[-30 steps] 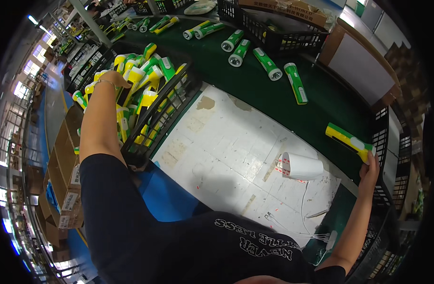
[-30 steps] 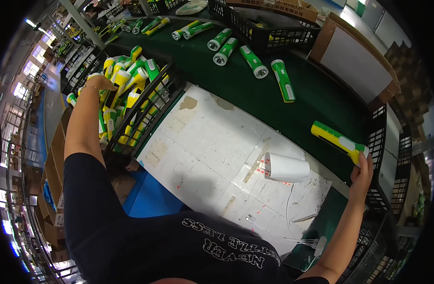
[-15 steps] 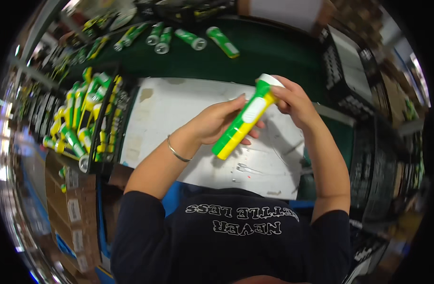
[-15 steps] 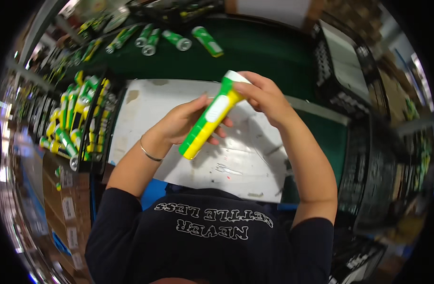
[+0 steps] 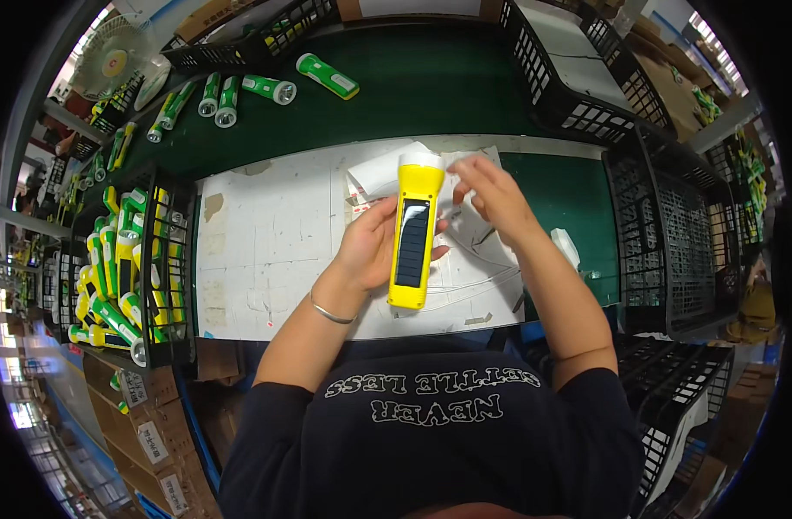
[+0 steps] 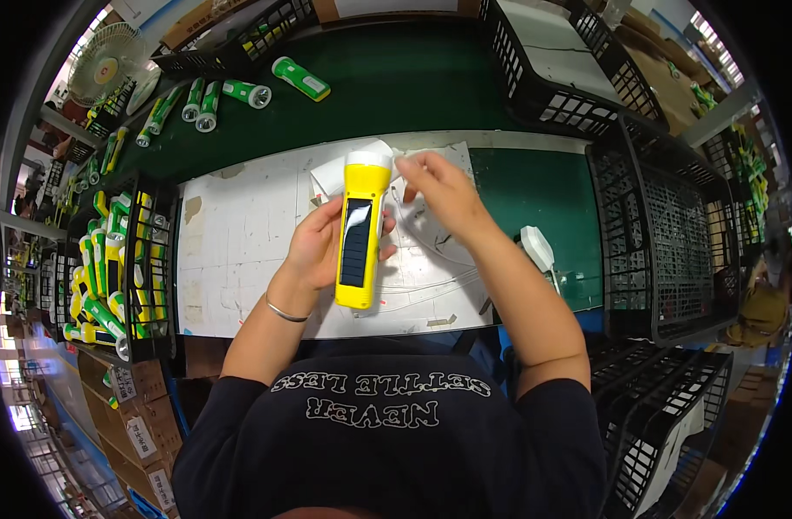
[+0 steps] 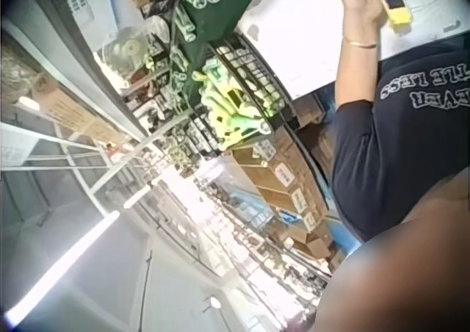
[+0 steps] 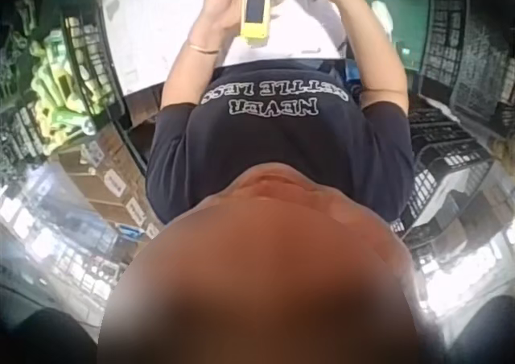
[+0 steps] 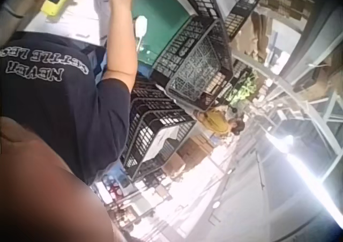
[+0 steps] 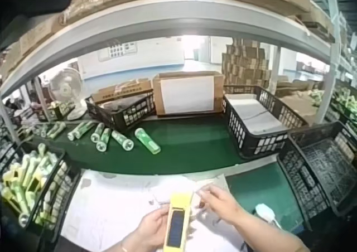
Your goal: Assembling plastic flashlight components at a factory workstation.
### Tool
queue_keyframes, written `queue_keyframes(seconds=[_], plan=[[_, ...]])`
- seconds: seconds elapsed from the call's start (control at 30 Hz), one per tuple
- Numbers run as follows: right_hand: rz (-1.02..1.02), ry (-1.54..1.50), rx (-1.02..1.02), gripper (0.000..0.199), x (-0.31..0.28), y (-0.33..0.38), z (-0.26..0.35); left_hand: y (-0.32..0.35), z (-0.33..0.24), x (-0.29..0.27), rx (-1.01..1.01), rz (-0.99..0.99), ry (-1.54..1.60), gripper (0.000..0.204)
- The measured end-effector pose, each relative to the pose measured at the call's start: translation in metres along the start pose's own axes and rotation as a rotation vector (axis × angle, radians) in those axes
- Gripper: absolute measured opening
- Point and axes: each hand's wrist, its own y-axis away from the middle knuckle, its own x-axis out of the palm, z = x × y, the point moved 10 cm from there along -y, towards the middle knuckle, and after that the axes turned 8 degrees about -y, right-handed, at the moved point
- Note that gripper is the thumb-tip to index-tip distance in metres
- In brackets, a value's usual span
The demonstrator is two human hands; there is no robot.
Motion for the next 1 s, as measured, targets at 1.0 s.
queue_keyframes(seconds=[1.0], plan=[[0.106,-0.394,0.106,0.017,0.043,0.086,-0.054,0.003,0.006,-0.034,0.089,-0.361,-0.271,0.039]])
